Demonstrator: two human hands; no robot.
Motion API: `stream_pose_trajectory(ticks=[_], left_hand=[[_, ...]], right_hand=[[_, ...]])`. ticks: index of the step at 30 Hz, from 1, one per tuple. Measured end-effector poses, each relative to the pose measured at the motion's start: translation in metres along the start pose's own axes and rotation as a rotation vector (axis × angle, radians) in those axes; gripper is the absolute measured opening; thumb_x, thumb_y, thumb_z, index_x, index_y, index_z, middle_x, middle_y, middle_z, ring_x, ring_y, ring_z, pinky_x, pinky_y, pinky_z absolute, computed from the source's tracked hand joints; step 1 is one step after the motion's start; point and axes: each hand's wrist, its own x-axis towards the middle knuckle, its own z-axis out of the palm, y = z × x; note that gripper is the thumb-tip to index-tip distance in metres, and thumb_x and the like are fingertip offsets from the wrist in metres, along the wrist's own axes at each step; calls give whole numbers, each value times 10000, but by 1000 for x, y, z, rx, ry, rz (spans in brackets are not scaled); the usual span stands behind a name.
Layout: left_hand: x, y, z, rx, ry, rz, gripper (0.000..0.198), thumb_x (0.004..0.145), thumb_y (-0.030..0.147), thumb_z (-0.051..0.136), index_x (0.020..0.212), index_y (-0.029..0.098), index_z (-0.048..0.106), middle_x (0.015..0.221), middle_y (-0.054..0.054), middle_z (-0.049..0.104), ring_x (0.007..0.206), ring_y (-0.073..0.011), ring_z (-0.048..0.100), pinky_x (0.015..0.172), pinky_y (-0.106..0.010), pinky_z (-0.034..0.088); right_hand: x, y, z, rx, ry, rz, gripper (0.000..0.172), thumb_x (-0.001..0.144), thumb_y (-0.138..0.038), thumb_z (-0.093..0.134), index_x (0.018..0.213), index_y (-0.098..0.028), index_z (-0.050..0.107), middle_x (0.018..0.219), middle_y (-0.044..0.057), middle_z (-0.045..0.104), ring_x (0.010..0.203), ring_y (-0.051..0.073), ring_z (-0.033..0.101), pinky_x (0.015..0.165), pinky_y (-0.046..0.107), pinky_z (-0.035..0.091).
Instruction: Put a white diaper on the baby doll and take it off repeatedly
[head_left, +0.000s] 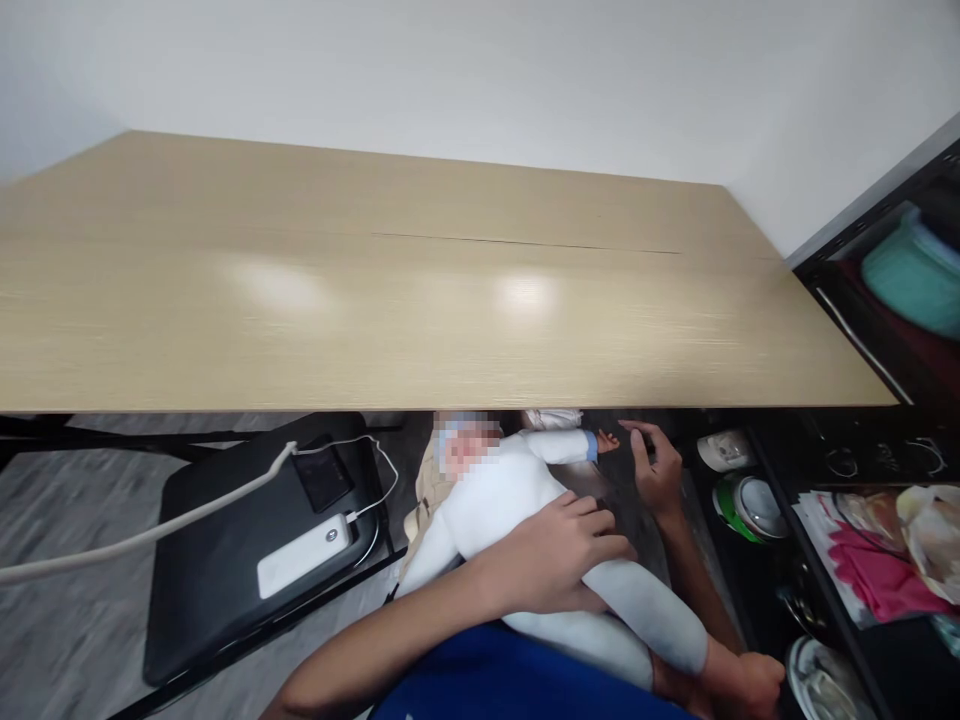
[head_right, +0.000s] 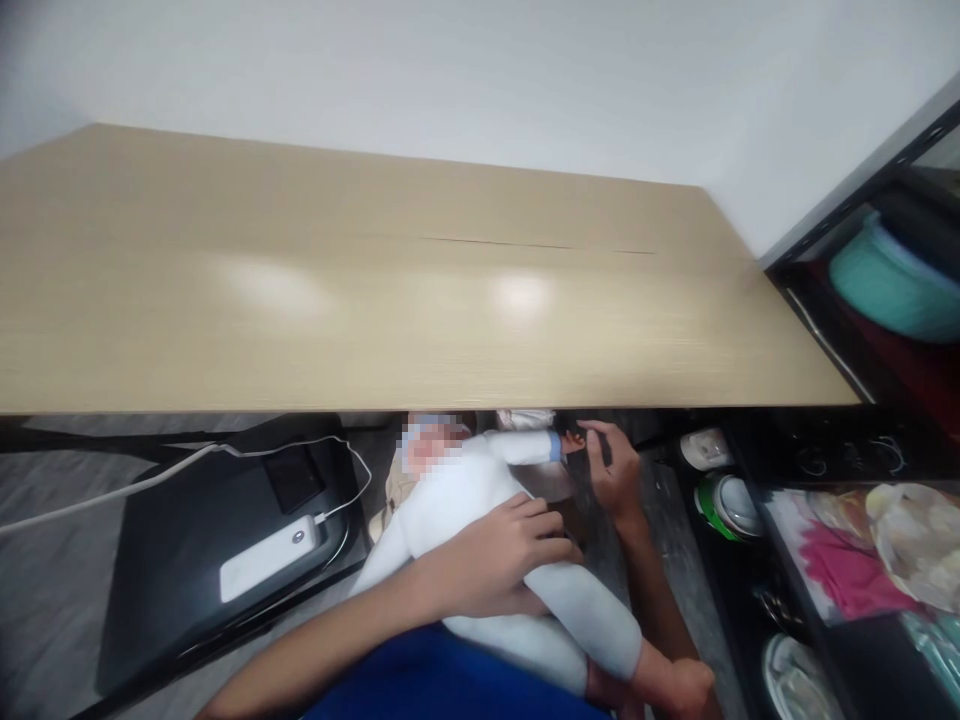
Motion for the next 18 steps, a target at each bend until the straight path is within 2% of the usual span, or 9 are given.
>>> stream_pose_trajectory(ticks=[2, 4, 6, 8, 11, 13, 15, 16, 18], left_hand=[[1, 1, -2, -1, -7, 4, 428, 1017, 468, 775, 1370, 233, 720, 1175, -74, 757, 1066, -278, 679, 918, -399, 474], [-1, 5, -7, -22, 2, 10, 411, 1038, 461, 757, 1390, 253, 723, 1217, -83, 759, 1126, -285, 681, 1014, -418, 478], [-9, 12, -14, -69, 69, -3, 407, 1055, 471, 744, 1408, 270, 718, 1332, -99, 744, 1252, -300, 662, 1161, -462, 442], [-24, 20, -20, -129, 195, -68, 402, 1068, 506, 728, 1411, 296, 712, 1443, -106, 709, 1348, -306, 632, 1234, -488, 417], [-66, 25, -13, -171, 434, -285, 318, 1094, 494, 679, 1363, 329, 713, 1476, -108, 691, 1354, -305, 639, 1170, -473, 505], [-103, 18, 6, -156, 612, -492, 297, 1112, 446, 629, 1375, 318, 684, 1467, -127, 690, 1357, -320, 643, 1141, -502, 541], [-141, 5, 32, -159, 777, -753, 396, 1111, 444, 595, 1469, 273, 600, 1478, -162, 673, 1366, -339, 645, 1153, -560, 543], [-158, -2, 45, -183, 816, -890, 481, 1085, 482, 621, 1497, 239, 566, 1482, -179, 665, 1351, -353, 655, 1148, -586, 546], [-183, -15, 67, -301, 754, -1080, 628, 996, 571, 706, 1475, 186, 576, 1416, -184, 707, 1277, -376, 701, 1103, -597, 578]], right_hand=[[5, -14, -4, 42, -102, -74, 348, 1149, -336, 443, 1276, -268, 760, 1212, 105, 818, 1132, 286, 768, 1005, 456, 635], [15, -30, 0, 63, -355, -191, 358, 1106, -283, 508, 1377, -280, 742, 1333, 101, 798, 1222, 288, 745, 1074, 459, 609], [24, -42, 8, 15, -613, -265, 472, 1063, -226, 556, 1522, -256, 664, 1471, 120, 736, 1334, 297, 691, 1166, 480, 556], [29, -48, 20, -79, -760, -271, 585, 1031, -197, 606, 1616, -207, 577, 1539, 156, 677, 1395, 316, 644, 1217, 497, 512], [29, -49, 34, -211, -781, -229, 535, 1032, -243, 664, 1562, -186, 620, 1478, 176, 681, 1358, 330, 650, 1195, 483, 511], [27, -49, 39, -254, -761, -218, 396, 1052, -275, 657, 1439, -207, 702, 1385, 160, 713, 1290, 317, 673, 1142, 451, 531], [26, -51, 41, -257, -736, -233, 302, 1067, -272, 633, 1346, -222, 739, 1305, 140, 730, 1238, 299, 680, 1105, 427, 531], [26, -52, 42, -249, -719, -247, 282, 1069, -267, 629, 1322, -226, 744, 1285, 131, 733, 1227, 293, 677, 1099, 420, 523], [28, -56, 43, -239, -683, -284, 251, 1072, -266, 625, 1285, -226, 751, 1269, 123, 733, 1222, 289, 663, 1107, 423, 499]])
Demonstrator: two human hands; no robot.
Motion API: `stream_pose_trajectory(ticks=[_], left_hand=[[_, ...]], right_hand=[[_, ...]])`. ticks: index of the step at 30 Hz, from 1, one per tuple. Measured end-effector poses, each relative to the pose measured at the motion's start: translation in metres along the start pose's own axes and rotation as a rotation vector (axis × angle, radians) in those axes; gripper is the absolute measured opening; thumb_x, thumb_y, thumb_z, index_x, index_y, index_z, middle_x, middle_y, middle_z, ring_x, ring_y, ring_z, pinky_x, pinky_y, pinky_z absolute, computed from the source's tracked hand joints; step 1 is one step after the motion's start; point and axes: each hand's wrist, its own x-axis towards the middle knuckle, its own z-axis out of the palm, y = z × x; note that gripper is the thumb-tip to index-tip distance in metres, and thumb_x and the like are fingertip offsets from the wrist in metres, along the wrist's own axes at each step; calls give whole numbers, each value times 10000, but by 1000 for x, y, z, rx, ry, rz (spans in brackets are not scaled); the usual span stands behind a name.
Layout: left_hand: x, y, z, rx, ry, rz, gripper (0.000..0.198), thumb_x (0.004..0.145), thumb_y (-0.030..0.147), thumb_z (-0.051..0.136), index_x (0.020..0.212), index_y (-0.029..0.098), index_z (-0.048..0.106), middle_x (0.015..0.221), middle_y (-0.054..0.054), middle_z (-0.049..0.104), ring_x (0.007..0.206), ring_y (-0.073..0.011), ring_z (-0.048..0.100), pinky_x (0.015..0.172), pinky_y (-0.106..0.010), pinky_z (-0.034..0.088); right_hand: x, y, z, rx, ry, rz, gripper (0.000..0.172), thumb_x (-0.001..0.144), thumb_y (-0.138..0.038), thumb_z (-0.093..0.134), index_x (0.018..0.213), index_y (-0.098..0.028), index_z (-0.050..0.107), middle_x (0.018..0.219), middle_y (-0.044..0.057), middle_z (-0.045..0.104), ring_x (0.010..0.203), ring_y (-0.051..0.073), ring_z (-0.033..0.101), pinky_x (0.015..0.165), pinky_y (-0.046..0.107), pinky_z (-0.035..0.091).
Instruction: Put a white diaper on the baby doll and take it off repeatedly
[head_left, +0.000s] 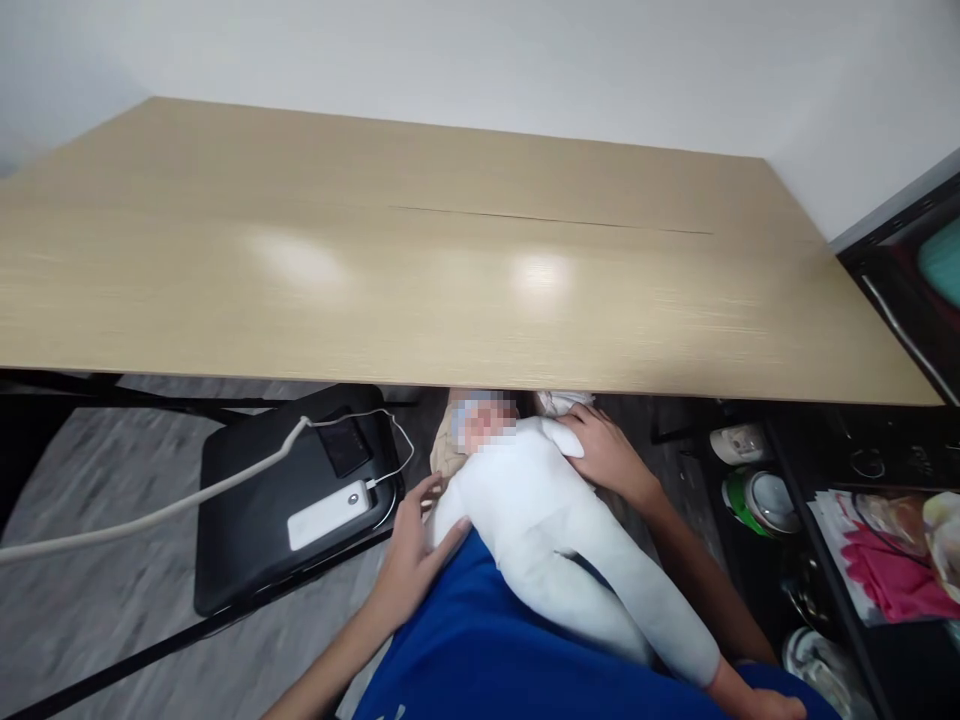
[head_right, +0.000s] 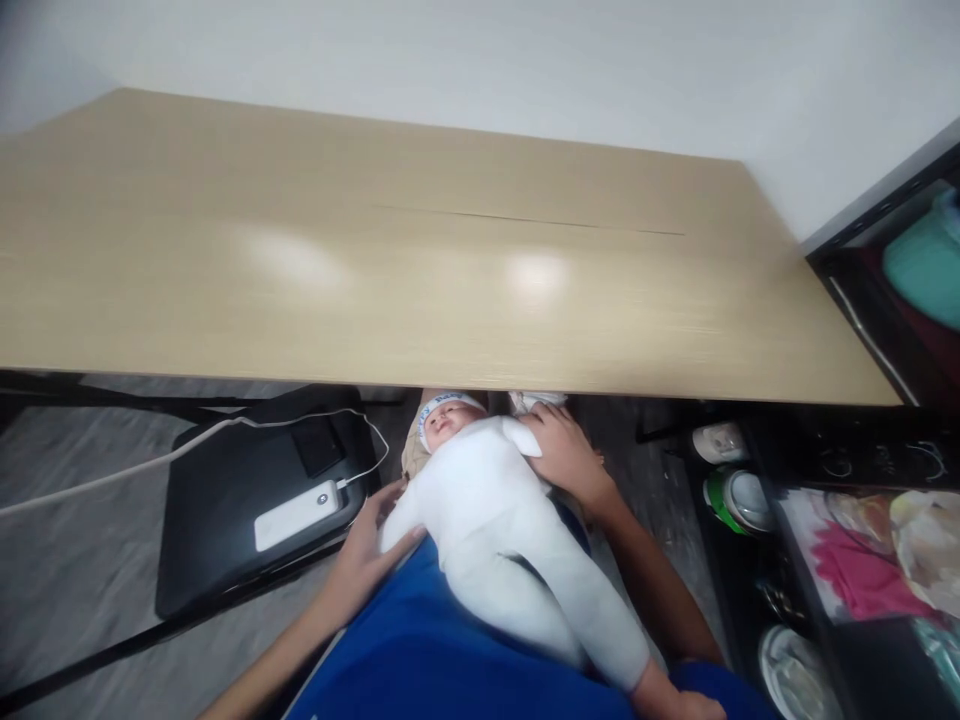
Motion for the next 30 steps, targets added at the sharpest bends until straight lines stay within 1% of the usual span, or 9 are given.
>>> stream_pose_trajectory(ticks=[2, 4, 7, 10, 12, 15, 20, 26, 30], left_hand=[[-2, -17, 1, -16, -117, -90, 615, 926, 599, 751, 1356, 169, 654, 1282, -157, 771, 1171, -377, 747, 1035, -572, 616], [-5, -14, -1, -28, -160, -79, 495, 898, 555, 751, 1213, 175, 708, 1152, -126, 804, 1071, -362, 768, 961, -537, 641], [-10, 10, -9, -22, -103, -19, 351, 866, 440, 716, 1107, 185, 723, 1038, -94, 799, 963, -333, 767, 856, -482, 652], [-17, 30, -22, 0, -74, 41, 327, 848, 356, 683, 1130, 195, 719, 1019, -74, 782, 923, -311, 756, 789, -430, 642], [-19, 33, -30, 27, -86, 103, 303, 843, 338, 685, 1115, 206, 710, 992, -61, 764, 895, -297, 737, 756, -407, 629], [-16, 26, -40, 60, -91, 226, 260, 830, 349, 715, 1054, 222, 686, 934, -50, 726, 833, -280, 697, 712, -389, 608], [-2, 19, -51, 69, -108, 334, 277, 838, 351, 742, 1072, 224, 664, 1021, -77, 741, 867, -281, 722, 702, -364, 612], [11, 34, -57, 56, -70, 453, 297, 874, 343, 770, 1126, 216, 678, 1066, -87, 764, 932, -307, 775, 742, -378, 636], [15, 41, -55, 38, -47, 506, 323, 880, 297, 794, 1163, 205, 666, 1086, -83, 750, 943, -282, 771, 765, -355, 628]], right_hand=[[3, -3, -2, -22, 29, -31, 221, 1074, -263, 619, 1239, -217, 758, 1247, 122, 731, 1210, 295, 650, 1099, 438, 482], [3, -5, -6, -42, 52, -55, 213, 1072, -264, 620, 1226, -212, 756, 1228, 122, 727, 1195, 305, 639, 1066, 449, 477], [-5, -9, -15, -39, 108, -79, 247, 1052, -263, 640, 1277, -225, 736, 1226, 116, 723, 1187, 315, 623, 1024, 455, 471], [-19, -12, -29, -20, 179, -119, 286, 1032, -234, 636, 1306, -237, 720, 1215, 107, 718, 1161, 309, 623, 998, 450, 471], [-28, -15, -39, -27, 231, -158, 317, 1011, -201, 632, 1315, -235, 717, 1200, 104, 715, 1131, 307, 627, 982, 453, 471], [-36, -19, -51, -40, 295, -193, 360, 967, -156, 639, 1309, -236, 720, 1170, 97, 713, 1085, 301, 635, 957, 455, 472], [-39, -23, -67, -16, 365, -205, 411, 930, -152, 672, 1331, -235, 709, 1172, 98, 705, 1090, 304, 647, 967, 470, 505], [-50, -26, -79, 18, 512, -163, 499, 896, -167, 686, 1376, -303, 697, 1179, 82, 676, 1069, 302, 656, 959, 494, 563], [-58, -28, -85, 15, 621, -157, 462, 926, -214, 694, 1377, -312, 716, 1167, 79, 668, 1059, 294, 664, 933, 488, 589]])
